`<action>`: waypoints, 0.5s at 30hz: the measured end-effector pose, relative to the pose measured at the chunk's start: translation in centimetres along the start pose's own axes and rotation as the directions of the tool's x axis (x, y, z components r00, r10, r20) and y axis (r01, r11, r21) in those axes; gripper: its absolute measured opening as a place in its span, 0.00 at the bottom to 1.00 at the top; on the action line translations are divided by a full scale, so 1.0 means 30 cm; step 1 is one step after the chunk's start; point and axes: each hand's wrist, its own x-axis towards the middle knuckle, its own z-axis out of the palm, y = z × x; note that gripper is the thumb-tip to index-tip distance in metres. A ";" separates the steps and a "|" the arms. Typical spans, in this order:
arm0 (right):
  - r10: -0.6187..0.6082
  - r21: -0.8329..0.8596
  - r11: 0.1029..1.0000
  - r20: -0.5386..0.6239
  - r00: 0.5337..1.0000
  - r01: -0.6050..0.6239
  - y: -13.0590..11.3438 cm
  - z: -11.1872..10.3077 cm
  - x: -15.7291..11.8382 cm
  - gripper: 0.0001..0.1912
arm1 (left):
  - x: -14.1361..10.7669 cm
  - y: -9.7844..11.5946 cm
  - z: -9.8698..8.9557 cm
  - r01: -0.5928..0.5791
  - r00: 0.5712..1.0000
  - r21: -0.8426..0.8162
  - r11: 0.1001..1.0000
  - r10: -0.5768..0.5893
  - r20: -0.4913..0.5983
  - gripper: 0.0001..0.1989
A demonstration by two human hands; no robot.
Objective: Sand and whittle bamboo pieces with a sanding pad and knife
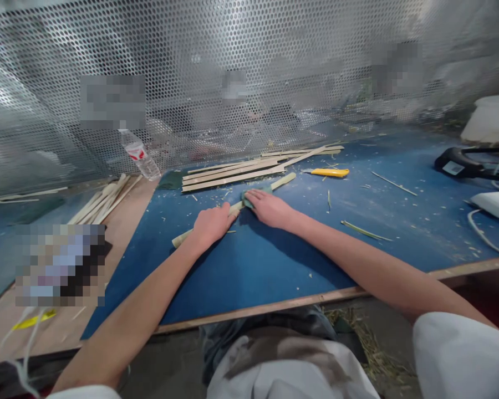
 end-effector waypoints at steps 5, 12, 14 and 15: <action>0.088 -0.025 0.996 -0.009 0.996 -0.088 0.071 -0.010 -0.019 0.25 | -0.002 0.006 -0.005 0.013 1.000 -0.008 1.000 -0.012 0.018 0.29; -0.061 0.048 0.997 -0.011 0.998 0.062 -0.030 0.007 -0.016 0.26 | -0.004 0.001 0.009 0.005 1.000 0.000 1.000 -0.005 0.002 0.27; 0.056 -0.012 0.998 0.021 0.998 -0.056 0.028 -0.011 -0.020 0.26 | -0.002 0.007 0.008 0.018 1.000 -0.008 1.000 -0.018 0.020 0.28; 0.095 -0.043 0.995 0.033 0.995 -0.094 0.060 -0.020 -0.024 0.26 | -0.002 0.010 0.007 0.028 0.999 -0.011 1.000 -0.028 0.028 0.29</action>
